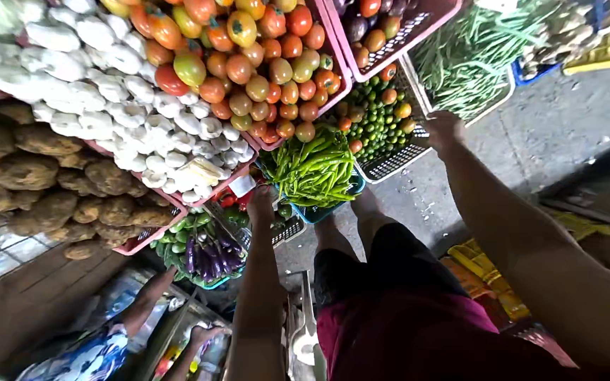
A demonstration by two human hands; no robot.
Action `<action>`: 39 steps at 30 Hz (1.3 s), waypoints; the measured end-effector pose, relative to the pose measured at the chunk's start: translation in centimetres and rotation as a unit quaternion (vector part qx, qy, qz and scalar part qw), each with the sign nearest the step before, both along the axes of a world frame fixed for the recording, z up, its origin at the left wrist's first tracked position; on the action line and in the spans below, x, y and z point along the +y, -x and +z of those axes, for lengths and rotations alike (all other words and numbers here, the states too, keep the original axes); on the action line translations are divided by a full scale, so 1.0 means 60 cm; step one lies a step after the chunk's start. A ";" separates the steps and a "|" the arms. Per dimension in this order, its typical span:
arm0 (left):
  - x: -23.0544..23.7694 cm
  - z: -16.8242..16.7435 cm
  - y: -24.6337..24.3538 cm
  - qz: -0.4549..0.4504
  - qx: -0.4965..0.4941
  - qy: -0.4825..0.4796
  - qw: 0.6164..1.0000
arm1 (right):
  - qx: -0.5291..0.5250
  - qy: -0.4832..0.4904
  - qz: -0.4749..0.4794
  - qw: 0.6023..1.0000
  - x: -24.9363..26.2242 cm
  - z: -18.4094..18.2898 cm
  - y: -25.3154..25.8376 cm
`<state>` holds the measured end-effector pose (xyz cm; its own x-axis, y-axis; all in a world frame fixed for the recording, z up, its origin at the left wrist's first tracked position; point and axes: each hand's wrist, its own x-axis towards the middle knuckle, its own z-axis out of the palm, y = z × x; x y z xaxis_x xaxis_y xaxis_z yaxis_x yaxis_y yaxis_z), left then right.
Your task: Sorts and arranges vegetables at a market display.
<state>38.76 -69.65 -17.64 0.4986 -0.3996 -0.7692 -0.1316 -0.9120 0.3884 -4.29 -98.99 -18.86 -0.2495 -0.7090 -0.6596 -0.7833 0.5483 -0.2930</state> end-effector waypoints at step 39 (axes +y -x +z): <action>-0.269 0.057 0.028 -0.220 -0.106 0.061 0.968 | -0.335 0.015 -0.095 0.937 0.057 0.074 -0.388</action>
